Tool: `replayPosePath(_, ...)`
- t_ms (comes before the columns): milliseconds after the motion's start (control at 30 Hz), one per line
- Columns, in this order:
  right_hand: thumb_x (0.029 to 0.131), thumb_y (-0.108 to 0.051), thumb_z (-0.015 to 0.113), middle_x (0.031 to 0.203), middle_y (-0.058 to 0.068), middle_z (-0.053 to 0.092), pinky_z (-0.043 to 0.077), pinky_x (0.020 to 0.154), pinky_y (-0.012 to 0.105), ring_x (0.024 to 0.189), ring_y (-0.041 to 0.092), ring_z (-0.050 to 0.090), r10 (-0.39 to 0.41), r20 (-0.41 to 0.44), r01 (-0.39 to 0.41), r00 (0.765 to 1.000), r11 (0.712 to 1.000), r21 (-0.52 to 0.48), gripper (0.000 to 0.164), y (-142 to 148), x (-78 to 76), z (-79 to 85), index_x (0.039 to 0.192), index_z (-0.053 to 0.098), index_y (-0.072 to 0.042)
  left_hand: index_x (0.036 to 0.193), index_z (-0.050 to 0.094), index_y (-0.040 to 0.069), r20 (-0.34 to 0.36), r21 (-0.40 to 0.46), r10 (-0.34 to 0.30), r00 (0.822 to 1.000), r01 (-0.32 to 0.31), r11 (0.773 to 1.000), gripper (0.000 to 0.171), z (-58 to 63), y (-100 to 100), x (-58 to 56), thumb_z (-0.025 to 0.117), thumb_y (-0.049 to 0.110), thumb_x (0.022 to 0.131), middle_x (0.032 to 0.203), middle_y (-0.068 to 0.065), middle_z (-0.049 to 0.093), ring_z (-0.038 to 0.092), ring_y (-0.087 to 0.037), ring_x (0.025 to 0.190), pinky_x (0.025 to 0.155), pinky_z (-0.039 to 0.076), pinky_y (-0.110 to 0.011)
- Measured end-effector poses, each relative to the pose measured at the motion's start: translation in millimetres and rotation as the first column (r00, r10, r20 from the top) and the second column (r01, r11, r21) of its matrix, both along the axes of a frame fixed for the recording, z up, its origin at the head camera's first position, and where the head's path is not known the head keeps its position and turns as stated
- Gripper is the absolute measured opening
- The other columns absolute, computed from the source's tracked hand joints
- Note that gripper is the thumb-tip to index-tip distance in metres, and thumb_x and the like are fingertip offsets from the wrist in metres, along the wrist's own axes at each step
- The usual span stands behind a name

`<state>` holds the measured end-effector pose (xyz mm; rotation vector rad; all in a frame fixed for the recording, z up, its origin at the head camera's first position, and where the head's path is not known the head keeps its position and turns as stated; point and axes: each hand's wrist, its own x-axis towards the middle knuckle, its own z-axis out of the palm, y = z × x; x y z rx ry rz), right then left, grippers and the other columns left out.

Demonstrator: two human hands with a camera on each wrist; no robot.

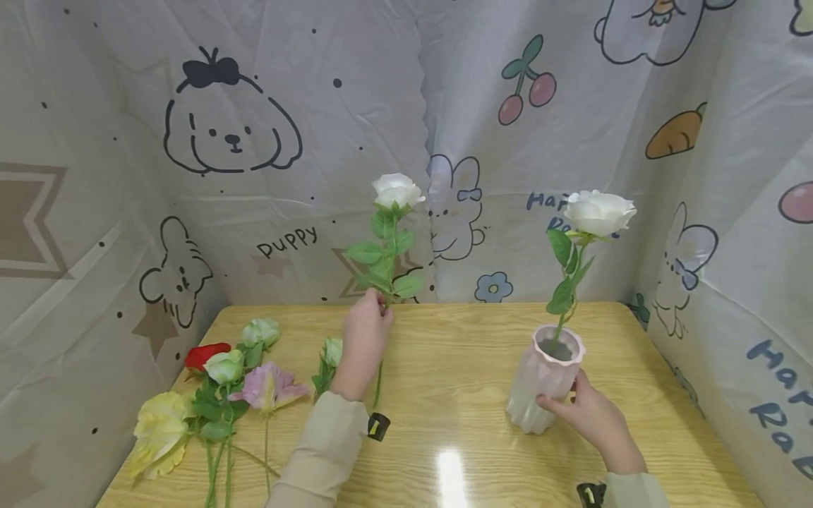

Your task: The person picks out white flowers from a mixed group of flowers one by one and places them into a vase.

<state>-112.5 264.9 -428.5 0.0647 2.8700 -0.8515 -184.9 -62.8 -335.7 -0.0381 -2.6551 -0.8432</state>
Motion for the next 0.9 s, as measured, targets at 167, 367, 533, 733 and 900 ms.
replayPosePath(167, 0.076, -0.065, 0.049, 0.128, 0.031, 0.045, 0.046, 0.079, 0.056, 0.107, 0.042, 0.052, 0.002, 0.0, -0.002, 1.0, 1.0, 0.006, 0.094, 0.7, -0.2, -0.4, 0.136, 0.017, 0.001, 0.093, 0.055, 0.001, -0.002, 0.036, -0.03, 1.0, 0.03, 0.999, 0.014, 5.5, 15.3, -1.6, 0.055, 0.011, 0.083, 0.082, -0.012, 0.064, 0.057, -0.018, 0.066, 0.054, 0.048, -0.026)
replayPosePath(367, 0.076, -0.064, 0.049, 0.129, 0.03, 0.045, 0.046, 0.078, 0.055, 0.106, 0.041, 0.052, 0.003, 0.006, -0.003, 1.0, 1.0, 0.009, 0.095, 0.3, -0.3, 0.3, 0.136, 0.017, 0.001, 0.092, 0.054, 0.002, -0.045, 0.066, -0.095, 0.994, 0.097, 0.993, 0.013, 14.2, 33.1, -0.7, 0.054, 0.012, 0.084, 0.083, -0.011, 0.063, 0.056, -0.016, 0.065, 0.053, 0.047, -0.025)
replayPosePath(533, 0.075, -0.065, 0.05, 0.127, 0.03, 0.046, 0.046, 0.078, 0.055, 0.105, 0.04, 0.053, 0.001, -0.002, -0.001, 1.0, 1.0, 0.014, 0.095, 0.6, -0.8, 0.2, 0.136, 0.018, 0.001, 0.091, 0.054, 0.003, -0.088, 0.061, -0.135, 0.987, 0.141, 0.988, 0.012, 20.3, 47.4, -0.6, 0.054, 0.012, 0.084, 0.082, -0.01, 0.063, 0.055, -0.014, 0.062, 0.051, 0.046, -0.023)
replayPosePath(733, 0.076, -0.064, 0.05, 0.126, 0.03, 0.047, 0.046, 0.079, 0.056, 0.105, 0.04, 0.053, 0.004, -0.009, -0.004, 1.0, 1.0, 0.018, 0.094, 0.9, -0.9, 1.2, 0.136, 0.019, 0.002, 0.091, 0.054, 0.003, -0.147, 0.061, -0.18, 0.973, 0.191, 0.98, 0.012, 27.4, 65.5, -0.4, 0.054, 0.012, 0.084, 0.082, -0.009, 0.064, 0.055, -0.012, 0.063, 0.051, 0.044, -0.017)
replayPosePath(900, 0.075, -0.065, 0.049, 0.128, 0.03, 0.046, 0.045, 0.08, 0.057, 0.106, 0.04, 0.053, 0.003, -0.012, -0.003, 1.0, 1.0, 0.009, 0.095, 0.5, -0.4, -0.6, 0.136, 0.017, 0.001, 0.09, 0.055, 0.002, -0.235, 0.046, -0.211, 0.949, 0.227, 0.973, 0.011, 32.9, 78.9, 2.6, 0.055, 0.01, 0.083, 0.081, -0.009, 0.064, 0.057, -0.014, 0.067, 0.053, 0.046, -0.016)
